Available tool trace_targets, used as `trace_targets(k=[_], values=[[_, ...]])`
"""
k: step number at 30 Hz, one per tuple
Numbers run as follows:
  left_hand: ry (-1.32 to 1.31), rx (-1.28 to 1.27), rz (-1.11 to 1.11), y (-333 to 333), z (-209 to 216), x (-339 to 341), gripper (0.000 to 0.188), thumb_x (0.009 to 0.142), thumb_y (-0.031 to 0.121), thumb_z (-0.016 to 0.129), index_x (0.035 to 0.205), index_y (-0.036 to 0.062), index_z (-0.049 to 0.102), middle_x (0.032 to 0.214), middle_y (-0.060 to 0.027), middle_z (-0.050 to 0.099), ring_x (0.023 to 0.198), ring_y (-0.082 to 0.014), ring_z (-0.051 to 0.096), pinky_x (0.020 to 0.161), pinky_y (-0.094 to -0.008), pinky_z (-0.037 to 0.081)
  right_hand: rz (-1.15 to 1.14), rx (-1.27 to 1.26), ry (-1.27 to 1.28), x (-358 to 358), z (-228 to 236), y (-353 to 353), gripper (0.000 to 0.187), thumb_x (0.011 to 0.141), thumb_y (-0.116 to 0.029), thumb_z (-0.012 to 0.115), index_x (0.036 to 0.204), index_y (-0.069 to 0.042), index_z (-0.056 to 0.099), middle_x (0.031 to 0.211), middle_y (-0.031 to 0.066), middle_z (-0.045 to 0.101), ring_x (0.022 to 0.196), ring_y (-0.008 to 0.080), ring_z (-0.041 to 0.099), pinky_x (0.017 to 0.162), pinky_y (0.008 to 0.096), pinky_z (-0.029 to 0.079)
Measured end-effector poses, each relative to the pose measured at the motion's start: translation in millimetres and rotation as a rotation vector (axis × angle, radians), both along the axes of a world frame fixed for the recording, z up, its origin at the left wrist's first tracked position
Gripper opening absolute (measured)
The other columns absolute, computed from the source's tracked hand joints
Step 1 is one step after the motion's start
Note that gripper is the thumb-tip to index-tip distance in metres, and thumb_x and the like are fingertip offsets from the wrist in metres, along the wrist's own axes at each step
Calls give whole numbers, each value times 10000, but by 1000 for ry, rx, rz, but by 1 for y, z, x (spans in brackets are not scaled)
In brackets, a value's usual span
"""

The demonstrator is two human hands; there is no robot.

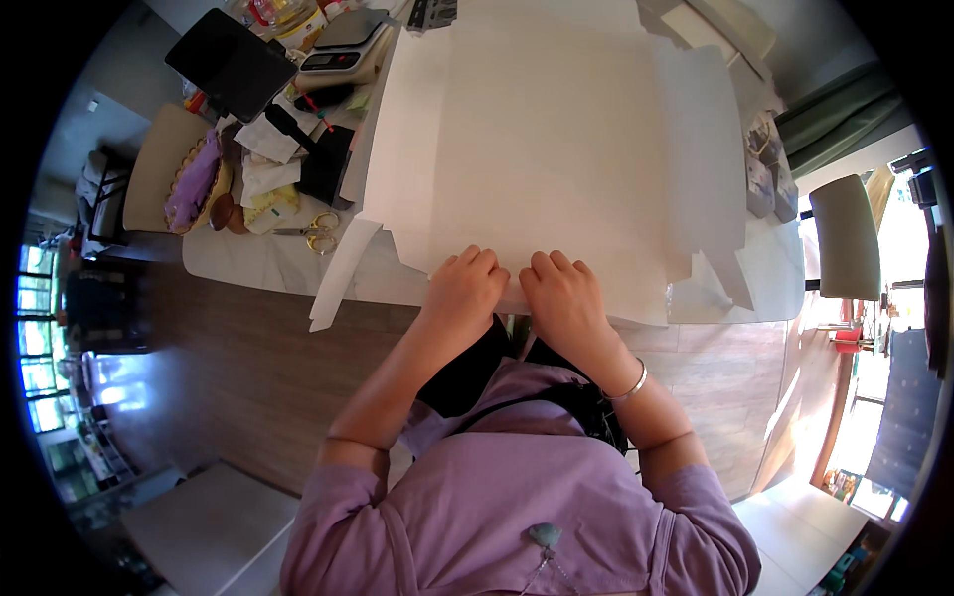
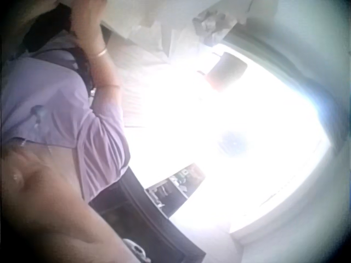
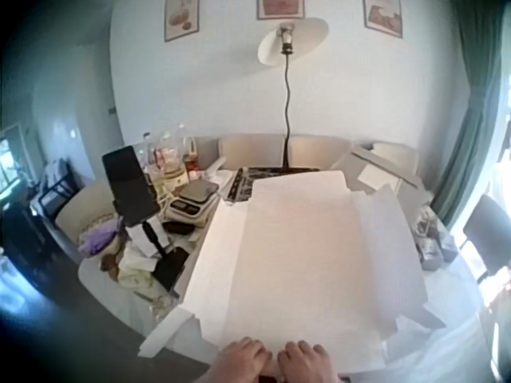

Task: The person folds and assembles a flat white paperboard sheet into a box shape on a table. They repeatedly fold flaps, crease edges, and tuck tabs to form the box structure. The person handles the paperboard by hand throughout the process.

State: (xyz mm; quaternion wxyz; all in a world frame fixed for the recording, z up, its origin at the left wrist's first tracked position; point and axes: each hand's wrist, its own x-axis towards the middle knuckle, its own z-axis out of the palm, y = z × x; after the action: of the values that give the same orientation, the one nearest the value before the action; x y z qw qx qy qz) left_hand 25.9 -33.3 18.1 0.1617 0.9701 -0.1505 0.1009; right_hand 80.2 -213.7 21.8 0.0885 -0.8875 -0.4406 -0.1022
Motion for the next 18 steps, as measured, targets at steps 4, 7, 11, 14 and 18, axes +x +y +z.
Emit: trace_targets(k=[4, 7, 11, 14, 18], values=[[149, 66, 15, -1, 10, 7, 300, 663, -55, 702, 931, 80, 715, 960, -42, 628, 982, -267, 617, 784, -396, 507, 14, -36, 101, 8, 1, -3, 131, 683, -56, 706, 788, -93, 637, 894, 57, 601, 904, 236, 628, 706, 357, 501], [141, 58, 15, 1, 10, 8, 296, 667, -39, 702, 935, 85, 719, 946, -37, 635, 973, -262, 621, 786, -396, 504, -41, -48, 127, 6, 12, -18, 187, 664, -18, 702, 830, -80, 641, 924, 63, 602, 916, 255, 627, 727, 374, 510], [132, 62, 28, 3, 8, 5, 289, 661, -12, 708, 935, 80, 705, 952, -40, 629, 965, -260, 618, 783, -394, 496, -100, 18, 98, 7, 16, -61, 267, 652, 18, 697, 900, -66, 647, 939, 55, 598, 899, 256, 615, 731, 390, 506], [90, 73, 24, -12, 16, 5, 286, 653, 5, 710, 930, 66, 675, 974, -51, 616, 962, -262, 608, 783, -391, 489, -77, 62, 71, 5, 13, -71, 316, 642, 33, 687, 941, -61, 644, 934, 52, 590, 889, 257, 605, 724, 383, 499], [-2, 12, -92, -40, 11, 12, 275, 654, 16, 708, 918, 54, 638, 996, -68, 597, 959, -266, 596, 791, -385, 484, -63, 58, 69, 6, 13, -68, 302, 640, 27, 678, 925, -61, 638, 924, 55, 583, 879, 258, 601, 711, 380, 491]])
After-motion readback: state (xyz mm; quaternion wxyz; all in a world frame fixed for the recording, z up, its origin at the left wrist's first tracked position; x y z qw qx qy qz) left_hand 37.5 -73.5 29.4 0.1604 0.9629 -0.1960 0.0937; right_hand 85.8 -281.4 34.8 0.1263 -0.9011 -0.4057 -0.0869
